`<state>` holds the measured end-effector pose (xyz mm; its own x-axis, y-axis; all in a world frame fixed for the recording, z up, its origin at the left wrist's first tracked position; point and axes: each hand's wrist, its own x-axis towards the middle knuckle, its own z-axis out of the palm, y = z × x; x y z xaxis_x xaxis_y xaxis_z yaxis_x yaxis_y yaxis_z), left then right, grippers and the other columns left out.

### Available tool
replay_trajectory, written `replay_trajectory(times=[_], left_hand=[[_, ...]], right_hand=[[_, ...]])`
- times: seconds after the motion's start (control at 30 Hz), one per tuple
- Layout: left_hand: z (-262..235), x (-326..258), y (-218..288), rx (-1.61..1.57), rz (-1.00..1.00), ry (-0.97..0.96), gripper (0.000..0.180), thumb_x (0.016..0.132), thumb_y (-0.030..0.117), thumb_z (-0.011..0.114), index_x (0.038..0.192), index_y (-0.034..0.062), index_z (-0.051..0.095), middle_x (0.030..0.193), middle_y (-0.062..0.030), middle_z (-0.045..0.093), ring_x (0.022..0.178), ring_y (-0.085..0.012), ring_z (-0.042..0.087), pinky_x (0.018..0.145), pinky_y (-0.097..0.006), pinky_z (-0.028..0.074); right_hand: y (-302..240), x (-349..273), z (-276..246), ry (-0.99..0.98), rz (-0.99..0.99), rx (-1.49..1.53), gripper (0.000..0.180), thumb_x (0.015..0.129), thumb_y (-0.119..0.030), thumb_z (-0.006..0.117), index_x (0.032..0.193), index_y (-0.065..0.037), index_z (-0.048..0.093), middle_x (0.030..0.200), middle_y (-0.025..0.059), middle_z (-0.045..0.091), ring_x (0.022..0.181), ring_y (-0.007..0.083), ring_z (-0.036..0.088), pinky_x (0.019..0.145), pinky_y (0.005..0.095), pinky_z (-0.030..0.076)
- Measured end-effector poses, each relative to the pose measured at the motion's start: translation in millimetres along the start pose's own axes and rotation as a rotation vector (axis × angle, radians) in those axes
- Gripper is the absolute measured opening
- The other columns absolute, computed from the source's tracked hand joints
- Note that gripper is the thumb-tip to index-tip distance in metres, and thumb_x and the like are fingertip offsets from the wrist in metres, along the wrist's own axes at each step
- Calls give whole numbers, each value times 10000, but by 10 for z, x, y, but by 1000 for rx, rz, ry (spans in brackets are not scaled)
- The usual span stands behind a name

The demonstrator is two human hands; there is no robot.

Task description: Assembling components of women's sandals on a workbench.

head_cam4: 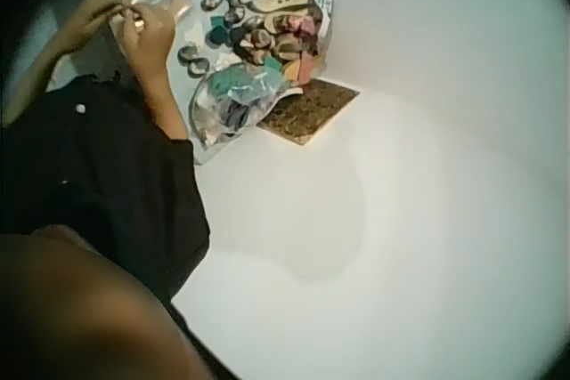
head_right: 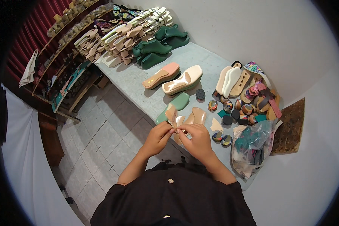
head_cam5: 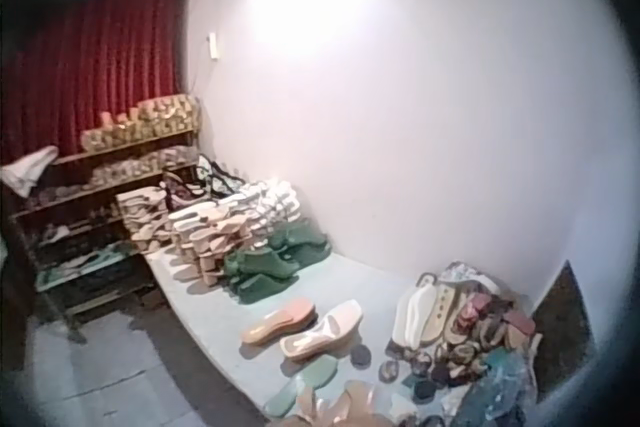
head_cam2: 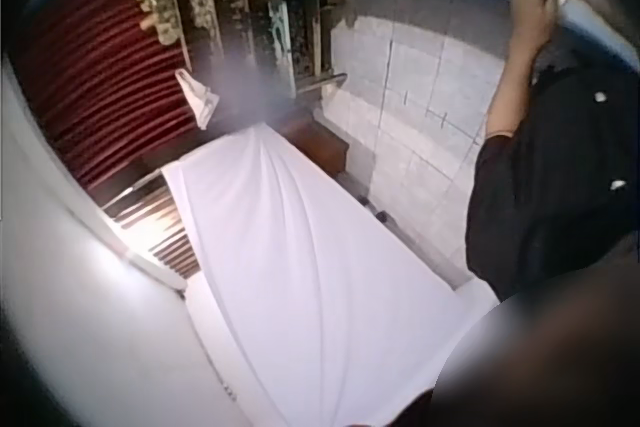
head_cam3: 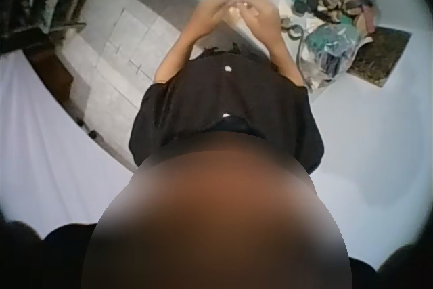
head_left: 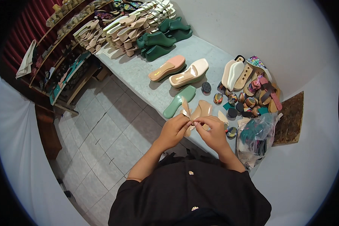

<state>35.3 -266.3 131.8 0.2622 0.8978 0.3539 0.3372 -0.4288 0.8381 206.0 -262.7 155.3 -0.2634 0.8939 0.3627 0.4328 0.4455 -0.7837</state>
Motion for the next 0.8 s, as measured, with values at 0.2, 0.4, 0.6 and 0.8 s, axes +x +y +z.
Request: replay_trajectory(times=[0.2,0.4,0.6,0.8], left_hand=[[122,-76,-58,45,-48,76,141,826,148,563,788,12,572,720,-108,535,617,-236,524,570,-315,405],[-51,-312,-363,-171,-252,271,130,804,83,547,717,-14,546,667,-39,490,622,-105,464,568,-255,368],[-329,-598,-534,-227,-391,402,140,800,71,544,692,-18,537,645,-20,477,616,-78,443,561,-246,356],[-341,-855,-541,-160,-398,436,143,793,64,539,677,-20,533,641,-25,477,609,-94,445,569,-247,353]], right_hand=[[241,9,29,-19,133,72,109,820,-95,574,865,-3,611,776,155,627,706,249,619,643,335,458],[1511,145,-3,253,445,45,176,826,-119,554,909,24,614,759,103,642,679,171,609,637,293,467],[2118,65,130,149,541,34,156,799,-120,582,832,24,630,679,89,622,626,146,580,603,279,455],[2003,194,291,145,539,-65,141,783,-111,587,820,17,632,679,113,623,628,198,601,604,317,461]])
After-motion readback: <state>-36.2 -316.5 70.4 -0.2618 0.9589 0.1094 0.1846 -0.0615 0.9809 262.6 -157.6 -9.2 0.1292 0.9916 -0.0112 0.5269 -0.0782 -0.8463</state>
